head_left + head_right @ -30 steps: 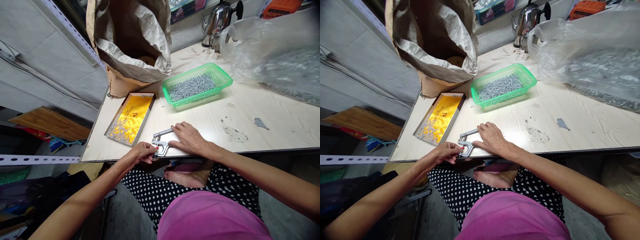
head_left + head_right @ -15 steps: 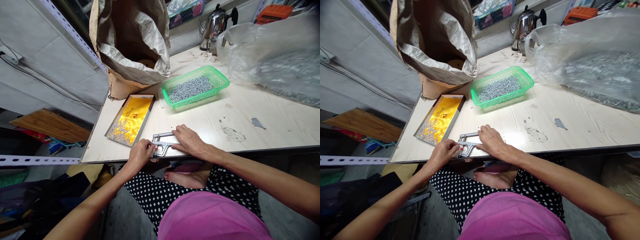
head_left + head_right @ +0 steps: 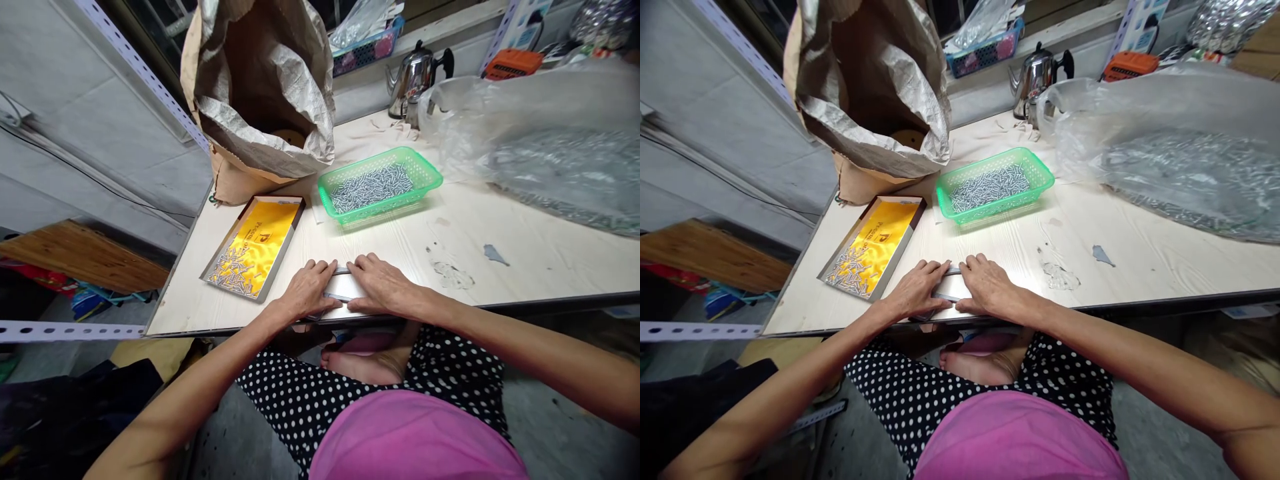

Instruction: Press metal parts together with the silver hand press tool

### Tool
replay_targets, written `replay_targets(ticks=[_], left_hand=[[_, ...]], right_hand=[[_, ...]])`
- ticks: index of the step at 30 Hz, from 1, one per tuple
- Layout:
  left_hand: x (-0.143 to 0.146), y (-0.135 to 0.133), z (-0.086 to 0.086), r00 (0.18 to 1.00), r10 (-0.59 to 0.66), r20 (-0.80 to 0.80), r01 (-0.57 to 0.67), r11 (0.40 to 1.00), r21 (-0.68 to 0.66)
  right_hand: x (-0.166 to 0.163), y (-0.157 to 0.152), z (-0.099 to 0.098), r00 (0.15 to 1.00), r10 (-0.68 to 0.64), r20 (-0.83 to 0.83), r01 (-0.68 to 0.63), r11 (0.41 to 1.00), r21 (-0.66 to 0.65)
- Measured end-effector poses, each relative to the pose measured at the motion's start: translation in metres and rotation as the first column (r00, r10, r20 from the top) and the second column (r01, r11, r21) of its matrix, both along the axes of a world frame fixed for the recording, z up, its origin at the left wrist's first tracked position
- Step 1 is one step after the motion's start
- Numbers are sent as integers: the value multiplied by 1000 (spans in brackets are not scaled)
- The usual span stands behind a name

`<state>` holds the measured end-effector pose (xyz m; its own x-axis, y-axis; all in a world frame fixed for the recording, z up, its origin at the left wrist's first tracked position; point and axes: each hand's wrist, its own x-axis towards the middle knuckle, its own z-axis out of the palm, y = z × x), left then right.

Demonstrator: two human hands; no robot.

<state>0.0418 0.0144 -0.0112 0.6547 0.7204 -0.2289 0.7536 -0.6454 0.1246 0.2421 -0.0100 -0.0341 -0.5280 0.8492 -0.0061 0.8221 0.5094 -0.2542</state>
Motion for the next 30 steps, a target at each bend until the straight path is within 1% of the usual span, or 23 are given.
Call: replay_targets(ticks=[4,7,10,13,17,22,24,26,28,30], left_hand=[[5,4,1,1000,-15,-4,15,1000,18],[7,9,-3,997,70,17,-70,996,45],[8,15,-9,988,154,16,-155,986,65],[9,19,-13,983,184,-6,-183,980,75],[11,21,-13,983,180,-18,-179,981,70],[9,23,-9,982,190,-11,-189,979,75],[8,20,-7,978,206,-10,-204,975,87],[6,11,-7,973,230,10,-230,967,112],[6,-3,-11,969,238,73,-246,958,150],[9,-21,-20,965,206,163,-236,953,188]], right_hand=[[-3,3,9,998,-18,64,19,1000,-9],[-8,14,13,995,-23,95,21,1000,15],[-11,29,15,990,17,140,-20,1000,19],[-11,39,12,987,65,148,-71,997,34],[-11,43,3,987,116,111,-122,991,53],[-6,46,-3,990,117,79,-122,990,76],[1,51,-4,989,143,23,-145,986,79],[9,57,-6,982,188,-33,-185,981,66],[17,62,-8,973,220,-68,-216,975,54],[23,66,-12,973,214,-87,-209,976,63]])
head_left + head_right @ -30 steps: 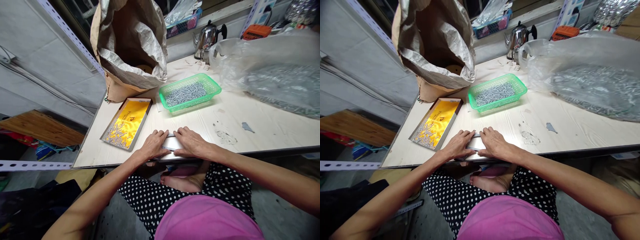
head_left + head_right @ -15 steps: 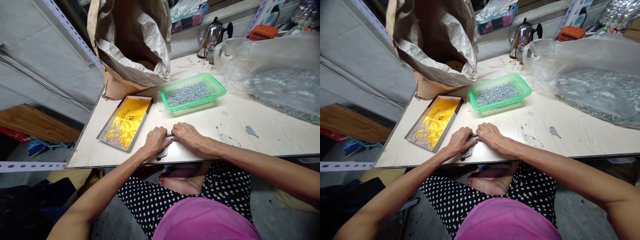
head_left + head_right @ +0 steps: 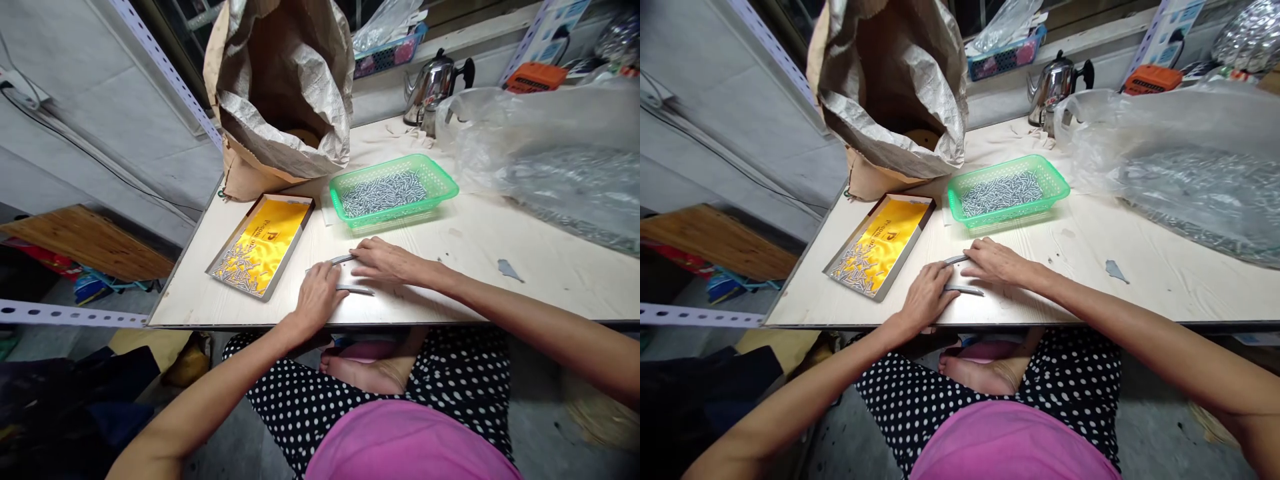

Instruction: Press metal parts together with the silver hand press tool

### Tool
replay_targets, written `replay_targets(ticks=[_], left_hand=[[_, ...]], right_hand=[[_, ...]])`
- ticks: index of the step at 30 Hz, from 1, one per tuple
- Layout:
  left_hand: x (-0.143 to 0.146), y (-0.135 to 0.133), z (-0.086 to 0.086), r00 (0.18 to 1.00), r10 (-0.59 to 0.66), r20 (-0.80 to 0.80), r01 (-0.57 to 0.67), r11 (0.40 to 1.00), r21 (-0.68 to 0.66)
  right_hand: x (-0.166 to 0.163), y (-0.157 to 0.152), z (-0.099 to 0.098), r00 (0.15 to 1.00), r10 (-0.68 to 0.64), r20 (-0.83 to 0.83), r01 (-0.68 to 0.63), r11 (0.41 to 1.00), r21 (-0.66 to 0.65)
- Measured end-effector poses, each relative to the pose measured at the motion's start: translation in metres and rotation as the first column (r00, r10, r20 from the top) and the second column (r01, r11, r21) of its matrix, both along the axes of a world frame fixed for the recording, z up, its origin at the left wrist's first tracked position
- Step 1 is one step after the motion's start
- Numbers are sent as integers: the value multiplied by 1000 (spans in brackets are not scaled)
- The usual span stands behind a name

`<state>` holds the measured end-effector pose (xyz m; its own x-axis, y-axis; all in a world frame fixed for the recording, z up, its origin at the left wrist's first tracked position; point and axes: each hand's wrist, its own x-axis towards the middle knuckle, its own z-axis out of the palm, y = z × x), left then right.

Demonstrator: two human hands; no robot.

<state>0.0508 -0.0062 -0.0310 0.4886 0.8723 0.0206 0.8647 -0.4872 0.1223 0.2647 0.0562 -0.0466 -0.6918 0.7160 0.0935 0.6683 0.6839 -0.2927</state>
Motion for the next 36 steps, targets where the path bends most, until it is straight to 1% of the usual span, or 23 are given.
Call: replay_targets(ticks=[2,5,8,10,11,12,13,15,17,18,20,22,23,25,27,28,29,30,32,34,36], left_hand=[[6,-17,-11,996,-51,74,49,998,28],[19,-34,-23,985,-80,156,80,997,6],[30,-40,-28,977,-58,207,64,998,-19],[33,-40,-27,971,-52,232,58,998,-19],[34,-40,-27,968,-56,244,61,998,-15],[34,-40,-27,965,-64,256,68,998,-9],[34,-39,-27,961,-73,265,77,997,-4],[34,-39,-30,960,-74,268,81,997,-15],[34,-39,-35,967,-45,252,60,997,-54],[34,-39,-38,969,-29,246,47,997,-69],[34,-41,-41,968,-21,248,39,997,-68],[34,-48,-39,963,-52,264,61,998,-29],[34,-54,-36,958,-93,271,98,995,-6],[32,-67,-26,926,-239,292,236,971,48],[27,-83,-15,857,-405,320,382,914,134],[23,-89,-8,824,-460,331,423,888,181],[17,-94,-2,805,-483,343,428,875,227],[11,-98,5,804,-476,357,400,876,269],[-8,-97,18,825,-409,390,288,898,332],[-31,-87,30,863,-283,419,130,925,357],[-55,-71,38,905,-110,410,-42,937,346]], right_hand=[[2,4,-4,999,-34,-1,34,999,21],[-1,14,-8,993,-113,33,110,991,71],[-8,26,-5,982,-175,67,168,981,98],[-17,28,2,969,-221,108,207,970,128],[-23,27,6,967,-223,125,205,968,147],[-30,23,11,971,-196,135,173,972,161],[-39,17,16,982,-132,135,109,980,165],[-58,4,24,989,79,127,-97,985,141],[-77,-6,29,950,281,136,-295,950,104],[-85,-9,30,927,345,148,-360,929,88],[-97,-12,31,891,416,180,-433,899,68],[-104,-11,30,860,459,224,-483,873,64],[-105,-11,30,841,483,245,-513,856,72],[-107,-10,28,800,538,267,-579,809,104],[-108,-11,25,771,584,255,-626,768,136],[-108,-11,23,769,595,234,-633,761,143],[-109,-11,21,773,601,202,-630,763,143],[-110,-12,20,783,602,155,-621,772,136],[-109,-11,20,820,572,15,-568,812,133],[-105,-8,29,859,485,-161,-462,872,160],[-94,0,46,871,367,-326,-311,926,213]])
